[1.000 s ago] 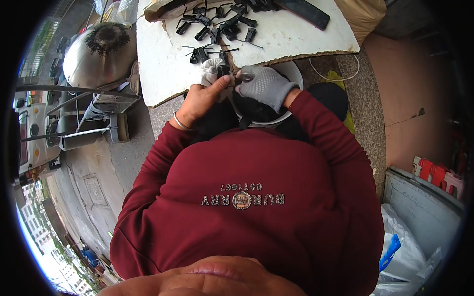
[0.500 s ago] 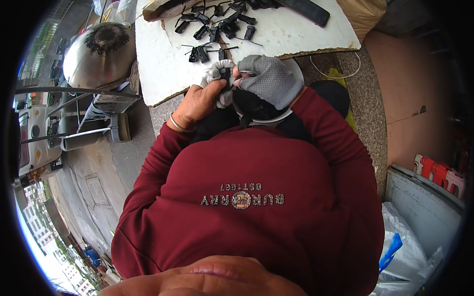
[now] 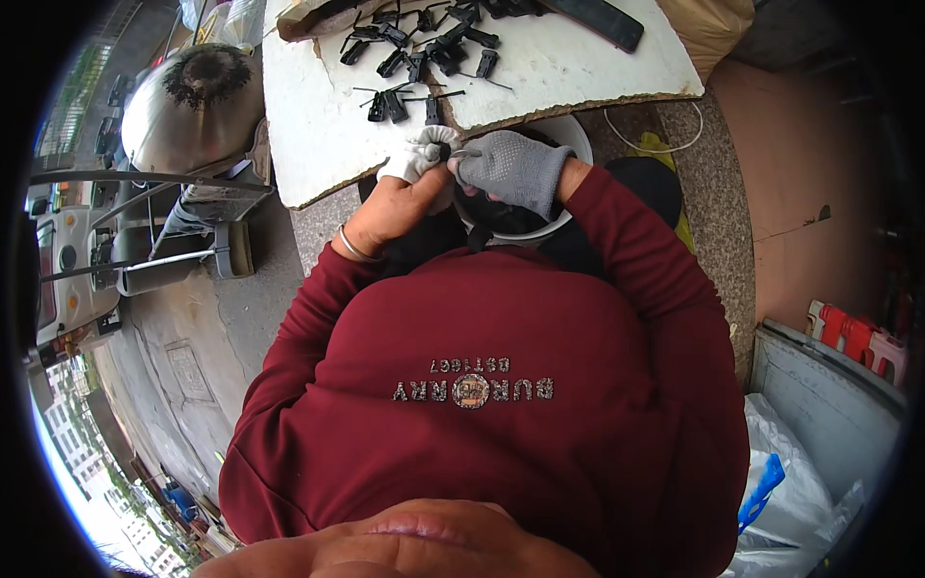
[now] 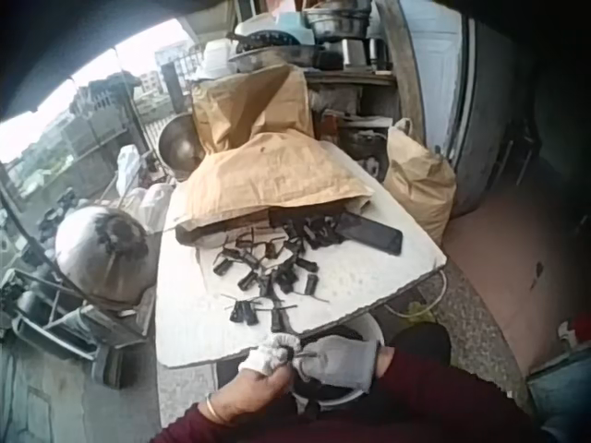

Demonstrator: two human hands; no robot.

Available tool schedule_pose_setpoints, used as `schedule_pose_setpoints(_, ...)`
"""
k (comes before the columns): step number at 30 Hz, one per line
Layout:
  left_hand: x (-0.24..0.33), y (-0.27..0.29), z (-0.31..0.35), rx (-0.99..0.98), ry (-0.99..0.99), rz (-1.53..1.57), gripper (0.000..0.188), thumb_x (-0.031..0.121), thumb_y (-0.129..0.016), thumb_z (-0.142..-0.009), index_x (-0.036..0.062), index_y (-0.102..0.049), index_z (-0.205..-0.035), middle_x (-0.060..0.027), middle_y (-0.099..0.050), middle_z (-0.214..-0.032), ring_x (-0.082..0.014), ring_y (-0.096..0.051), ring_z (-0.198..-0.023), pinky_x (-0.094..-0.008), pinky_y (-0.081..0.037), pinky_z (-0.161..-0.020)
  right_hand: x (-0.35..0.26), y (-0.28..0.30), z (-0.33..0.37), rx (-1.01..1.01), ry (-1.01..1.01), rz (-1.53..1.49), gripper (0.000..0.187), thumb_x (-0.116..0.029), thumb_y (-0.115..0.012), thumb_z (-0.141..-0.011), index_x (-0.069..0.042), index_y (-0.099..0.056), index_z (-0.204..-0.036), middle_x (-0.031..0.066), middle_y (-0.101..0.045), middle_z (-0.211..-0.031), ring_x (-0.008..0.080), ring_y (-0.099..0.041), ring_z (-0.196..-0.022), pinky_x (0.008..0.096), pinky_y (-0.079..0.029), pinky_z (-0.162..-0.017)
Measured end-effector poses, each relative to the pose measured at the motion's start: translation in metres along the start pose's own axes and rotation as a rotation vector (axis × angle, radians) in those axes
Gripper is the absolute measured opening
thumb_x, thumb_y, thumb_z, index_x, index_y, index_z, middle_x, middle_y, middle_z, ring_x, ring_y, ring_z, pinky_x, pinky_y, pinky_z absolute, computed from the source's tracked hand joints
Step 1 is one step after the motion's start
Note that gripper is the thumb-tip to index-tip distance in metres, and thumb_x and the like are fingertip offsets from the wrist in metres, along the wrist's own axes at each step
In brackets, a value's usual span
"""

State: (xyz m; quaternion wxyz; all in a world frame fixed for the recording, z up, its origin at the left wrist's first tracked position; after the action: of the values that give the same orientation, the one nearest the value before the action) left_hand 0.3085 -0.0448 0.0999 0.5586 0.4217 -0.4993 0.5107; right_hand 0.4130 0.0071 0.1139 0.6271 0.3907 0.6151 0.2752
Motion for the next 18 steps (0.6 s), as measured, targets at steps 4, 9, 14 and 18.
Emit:
schedule_pose_setpoints(4,0.008,0.001,-0.001,-0.074,-0.149,-0.316,0.02,0.004,-0.044,-0.081,0.002,-0.044,-0.101,-0.0057,-0.053,-0.071,-0.014,-0.052,-0.063,-0.0261,-0.044,-0.06,0.013,-0.019,-0.004,0.068,0.074,-0.036,0.01,-0.009,-0.047,-0.08,-0.003,-0.053,-0.086,0.0096,-0.055,-0.07,0.0236,-0.057,-0.06,0.0336,-0.047,-0.055)
schedule_pose_setpoints(9,-0.008,0.015,-0.003,-0.037,-0.206,-0.248,0.013,0.002,-0.041,-0.083,0.0014,-0.049,-0.094,-0.0017,-0.049,-0.071,-0.0079,-0.045,-0.061,-0.0214,-0.038,-0.053,0.012,-0.023,-0.019,0.123,-0.144,-0.182,0.024,-0.009,-0.056,-0.069,-0.001,-0.053,-0.091,0.0123,-0.055,-0.076,0.0279,-0.057,-0.067,0.0346,-0.047,-0.06)
schedule_pose_setpoints(14,0.003,0.022,-0.007,0.111,-0.578,-0.609,0.015,0.002,-0.042,-0.082,0.0,-0.05,-0.094,-0.0064,-0.052,-0.077,-0.0148,-0.05,-0.067,-0.024,-0.04,-0.061,0.025,-0.036,-0.025,0.193,-0.008,0.065,0.033,-0.011,-0.06,-0.064,0.0,-0.052,-0.094,0.0149,-0.055,-0.079,0.0303,-0.056,-0.075,0.0359,-0.046,-0.066)
schedule_pose_setpoints(18,0.004,0.024,-0.004,-0.008,-0.314,-0.406,0.016,0.005,-0.05,-0.079,-0.0015,-0.051,-0.094,-0.0142,-0.052,-0.089,-0.0278,-0.05,-0.077,-0.0313,-0.041,-0.072,0.024,-0.008,-0.035,0.065,-0.312,-0.294,0.02,-0.021,-0.055,-0.075,-0.003,-0.056,-0.084,0.014,-0.057,-0.074,0.0297,-0.057,-0.07,0.0353,-0.047,-0.066)
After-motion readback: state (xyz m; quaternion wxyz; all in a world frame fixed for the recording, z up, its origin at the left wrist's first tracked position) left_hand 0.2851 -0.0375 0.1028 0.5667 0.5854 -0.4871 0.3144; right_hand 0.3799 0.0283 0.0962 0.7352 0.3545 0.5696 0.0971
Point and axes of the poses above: each hand's wrist, its own z-axis away from the middle knuckle, its own y-axis out of the back of the hand, x = y × z, the point moved 5 cm from there along -z, towards the middle knuckle
